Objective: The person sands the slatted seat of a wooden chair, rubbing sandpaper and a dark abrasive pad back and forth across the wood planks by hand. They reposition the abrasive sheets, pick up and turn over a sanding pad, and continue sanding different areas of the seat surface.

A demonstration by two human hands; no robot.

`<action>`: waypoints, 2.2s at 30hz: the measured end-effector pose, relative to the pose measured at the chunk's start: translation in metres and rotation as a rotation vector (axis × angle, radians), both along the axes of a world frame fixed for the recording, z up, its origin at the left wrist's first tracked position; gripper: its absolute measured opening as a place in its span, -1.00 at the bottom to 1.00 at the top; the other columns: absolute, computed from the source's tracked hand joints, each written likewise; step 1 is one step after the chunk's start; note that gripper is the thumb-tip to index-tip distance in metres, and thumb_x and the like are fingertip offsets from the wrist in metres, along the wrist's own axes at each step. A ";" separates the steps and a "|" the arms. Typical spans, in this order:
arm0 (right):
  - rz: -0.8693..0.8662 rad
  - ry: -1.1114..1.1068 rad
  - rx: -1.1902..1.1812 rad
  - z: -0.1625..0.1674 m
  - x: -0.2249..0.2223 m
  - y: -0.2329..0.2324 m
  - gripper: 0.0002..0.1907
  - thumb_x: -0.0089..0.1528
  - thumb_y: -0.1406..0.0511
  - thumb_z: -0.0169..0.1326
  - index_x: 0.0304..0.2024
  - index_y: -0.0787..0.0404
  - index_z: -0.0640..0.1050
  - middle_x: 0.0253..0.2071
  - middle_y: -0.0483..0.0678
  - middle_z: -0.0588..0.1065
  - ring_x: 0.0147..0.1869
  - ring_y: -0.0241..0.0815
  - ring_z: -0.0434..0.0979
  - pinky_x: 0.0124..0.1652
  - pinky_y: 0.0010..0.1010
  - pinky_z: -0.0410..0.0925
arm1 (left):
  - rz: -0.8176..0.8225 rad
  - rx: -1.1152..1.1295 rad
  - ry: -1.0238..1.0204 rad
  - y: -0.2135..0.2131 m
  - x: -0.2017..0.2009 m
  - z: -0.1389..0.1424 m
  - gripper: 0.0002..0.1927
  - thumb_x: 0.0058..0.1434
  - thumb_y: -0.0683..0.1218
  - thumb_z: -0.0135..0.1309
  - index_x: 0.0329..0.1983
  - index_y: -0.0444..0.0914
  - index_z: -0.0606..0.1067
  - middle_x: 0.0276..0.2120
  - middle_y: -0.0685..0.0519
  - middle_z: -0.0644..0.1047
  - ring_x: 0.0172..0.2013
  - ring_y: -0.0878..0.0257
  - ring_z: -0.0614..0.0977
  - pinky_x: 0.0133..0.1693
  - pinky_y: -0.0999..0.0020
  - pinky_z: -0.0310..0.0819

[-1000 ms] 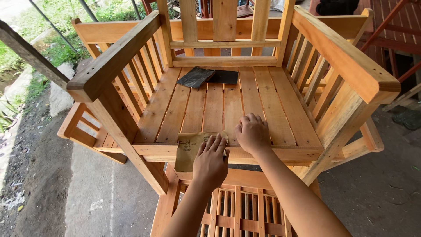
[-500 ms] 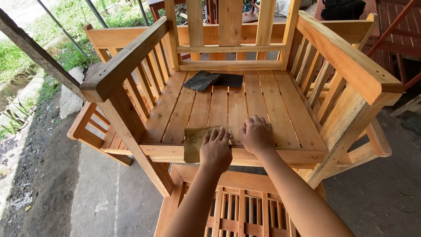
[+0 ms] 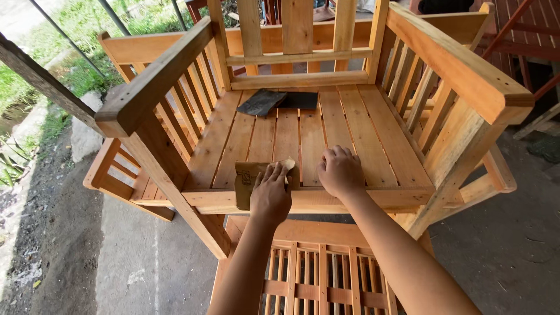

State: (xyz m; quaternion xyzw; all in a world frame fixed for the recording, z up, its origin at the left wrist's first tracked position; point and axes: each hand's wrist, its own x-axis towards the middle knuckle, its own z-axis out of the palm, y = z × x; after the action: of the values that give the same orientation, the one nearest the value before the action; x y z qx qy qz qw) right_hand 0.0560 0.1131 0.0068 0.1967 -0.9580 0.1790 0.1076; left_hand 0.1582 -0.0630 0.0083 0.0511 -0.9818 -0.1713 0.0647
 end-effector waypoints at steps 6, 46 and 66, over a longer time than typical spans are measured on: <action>-0.002 0.055 -0.016 -0.001 -0.002 0.000 -0.79 0.26 0.20 -0.01 -0.22 0.16 0.56 -0.11 -0.02 0.51 0.08 0.01 0.48 0.08 -0.07 0.32 | -0.074 -0.033 0.011 -0.012 0.016 0.000 -0.49 0.39 0.01 -0.28 0.36 -0.19 0.35 0.40 0.02 0.29 0.41 0.09 0.23 0.36 0.06 0.03; -0.059 -0.179 0.115 0.026 0.041 0.010 -0.61 0.28 0.01 -0.03 0.04 0.04 0.49 0.17 -0.10 0.37 0.30 -0.10 0.31 0.25 -0.07 0.14 | -0.123 -0.111 -0.375 0.007 -0.041 -0.011 -0.34 0.44 0.25 -0.56 0.57 0.01 -0.06 0.56 0.04 -0.15 0.53 -0.04 -0.22 0.44 -0.10 -0.35; -0.076 -0.251 0.104 0.036 0.046 0.009 -0.60 0.26 0.03 0.01 0.07 0.02 0.47 0.15 -0.12 0.37 0.28 -0.11 0.32 0.24 -0.05 0.15 | -0.258 -0.108 -0.364 0.011 -0.032 -0.005 -0.31 0.44 0.21 -0.59 0.57 -0.12 -0.14 0.56 0.07 -0.18 0.53 0.09 -0.21 0.44 0.06 -0.40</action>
State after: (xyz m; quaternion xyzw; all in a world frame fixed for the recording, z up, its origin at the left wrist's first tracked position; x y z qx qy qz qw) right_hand 0.1021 0.1219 0.0427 0.1417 -0.9786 0.1484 -0.0167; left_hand 0.1263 -0.0518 0.0032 -0.0482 -0.9834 -0.1131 -0.1334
